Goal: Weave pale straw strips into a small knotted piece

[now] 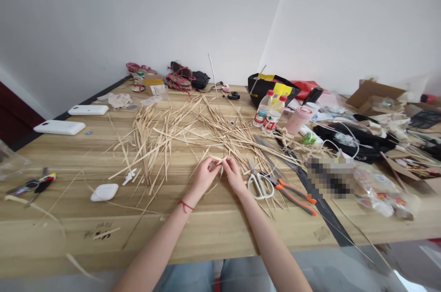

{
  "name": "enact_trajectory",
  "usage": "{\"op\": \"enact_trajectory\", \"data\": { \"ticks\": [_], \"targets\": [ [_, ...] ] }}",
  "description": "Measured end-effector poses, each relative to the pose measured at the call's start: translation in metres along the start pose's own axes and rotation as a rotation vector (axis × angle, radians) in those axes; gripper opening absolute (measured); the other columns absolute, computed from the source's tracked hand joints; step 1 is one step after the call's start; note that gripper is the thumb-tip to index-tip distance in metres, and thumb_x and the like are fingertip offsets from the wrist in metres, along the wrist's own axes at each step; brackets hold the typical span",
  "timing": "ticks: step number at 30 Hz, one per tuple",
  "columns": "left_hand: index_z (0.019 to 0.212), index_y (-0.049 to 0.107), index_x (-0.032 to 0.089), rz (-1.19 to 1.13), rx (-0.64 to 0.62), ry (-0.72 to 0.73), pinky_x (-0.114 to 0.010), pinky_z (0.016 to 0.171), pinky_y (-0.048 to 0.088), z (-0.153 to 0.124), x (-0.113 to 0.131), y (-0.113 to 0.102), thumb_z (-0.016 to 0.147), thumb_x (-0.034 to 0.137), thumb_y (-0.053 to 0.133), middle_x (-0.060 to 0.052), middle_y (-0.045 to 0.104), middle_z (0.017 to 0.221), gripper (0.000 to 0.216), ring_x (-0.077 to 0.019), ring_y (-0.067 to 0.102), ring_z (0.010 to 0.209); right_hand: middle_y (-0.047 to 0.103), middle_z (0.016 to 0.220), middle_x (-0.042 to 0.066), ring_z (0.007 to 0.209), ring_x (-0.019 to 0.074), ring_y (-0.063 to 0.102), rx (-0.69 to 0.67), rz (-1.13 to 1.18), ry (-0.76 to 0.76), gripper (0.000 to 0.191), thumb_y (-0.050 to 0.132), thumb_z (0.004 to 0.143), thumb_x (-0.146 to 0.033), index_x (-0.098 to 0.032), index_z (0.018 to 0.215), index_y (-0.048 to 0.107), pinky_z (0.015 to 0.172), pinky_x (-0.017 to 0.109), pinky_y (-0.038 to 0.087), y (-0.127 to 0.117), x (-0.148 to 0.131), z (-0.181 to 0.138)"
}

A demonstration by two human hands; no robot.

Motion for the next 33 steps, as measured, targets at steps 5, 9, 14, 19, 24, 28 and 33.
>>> {"op": "enact_trajectory", "data": {
  "ticks": [5, 9, 14, 19, 24, 28, 33],
  "targets": [
    [0.087, 0.063, 0.017, -0.119, -0.063, -0.007, -0.023, 0.057, 0.042, -0.001, 0.006, 0.003, 0.078, 0.035, 0.059, -0.003, 0.065, 0.077, 0.021, -0.0126, 0.055, 0.063, 0.052, 0.072, 0.000, 0.074, 0.0181, 0.052, 0.107, -0.003, 0.040, 0.027, 0.050, 0.081, -0.050, -0.025, 0.090, 0.053, 0.068, 0.030, 0.046, 0.003, 0.004, -0.004],
    [0.087, 0.063, 0.017, -0.187, -0.076, -0.047, -0.026, 0.065, 0.047, -0.002, 0.007, 0.006, 0.078, 0.035, 0.059, -0.004, 0.065, 0.080, 0.021, -0.0147, 0.060, 0.070, 0.050, 0.066, -0.002, 0.067, 0.0171, 0.052, 0.155, 0.016, 0.069, 0.027, 0.050, 0.081, -0.051, -0.025, 0.089, 0.053, 0.060, 0.029, 0.045, 0.002, 0.005, -0.006],
    [0.079, 0.061, 0.016, -0.232, -0.058, -0.084, -0.027, 0.066, 0.048, -0.002, 0.006, 0.007, 0.076, 0.037, 0.061, -0.003, 0.064, 0.077, 0.021, -0.0150, 0.060, 0.071, 0.050, 0.061, -0.003, 0.058, 0.0152, 0.051, 0.208, 0.043, 0.097, 0.028, 0.052, 0.080, -0.051, -0.024, 0.085, 0.053, 0.053, 0.026, 0.042, -0.003, 0.006, -0.007],
    [0.075, 0.060, 0.015, -0.243, -0.045, -0.114, -0.023, 0.055, 0.044, -0.002, 0.004, 0.008, 0.074, 0.038, 0.063, -0.001, 0.060, 0.068, 0.023, -0.0112, 0.053, 0.058, 0.046, 0.056, -0.006, 0.045, 0.0107, 0.041, 0.203, 0.115, 0.158, 0.028, 0.057, 0.076, -0.050, -0.023, 0.084, 0.053, 0.041, 0.022, 0.032, -0.003, 0.007, -0.006],
    [0.083, 0.063, 0.016, -0.278, -0.069, -0.099, -0.020, 0.046, 0.037, -0.002, 0.010, 0.007, 0.075, 0.039, 0.062, 0.001, 0.056, 0.063, 0.024, -0.0092, 0.046, 0.051, 0.037, 0.050, -0.008, 0.038, 0.0077, 0.031, 0.190, 0.210, 0.225, 0.028, 0.060, 0.074, -0.049, -0.023, 0.080, 0.051, 0.036, 0.020, 0.024, -0.004, 0.007, -0.003],
    [0.080, 0.063, 0.015, -0.244, -0.062, -0.099, -0.020, 0.044, 0.033, -0.002, 0.013, 0.006, 0.073, 0.040, 0.063, 0.002, 0.052, 0.058, 0.025, -0.0086, 0.042, 0.049, 0.034, 0.048, -0.009, 0.037, 0.0071, 0.028, 0.201, 0.278, 0.224, 0.028, 0.059, 0.075, -0.048, -0.022, 0.074, 0.049, 0.036, 0.020, 0.023, -0.007, 0.006, -0.001],
    [0.078, 0.062, 0.016, -0.225, -0.068, -0.122, -0.021, 0.044, 0.032, -0.001, 0.009, 0.005, 0.075, 0.037, 0.061, 0.004, 0.048, 0.053, 0.022, -0.0084, 0.041, 0.046, 0.042, 0.052, -0.007, 0.039, 0.0072, 0.032, 0.200, 0.322, 0.223, 0.027, 0.061, 0.075, -0.047, -0.022, 0.074, 0.049, 0.036, 0.020, 0.022, -0.007, 0.004, -0.001]
  ]
}}
Point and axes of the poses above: each hand's wrist, its own z-axis towards the middle knuckle, its own y-axis out of the palm, x = y × z, the point moved 3 cm from there along z, towards the middle knuckle
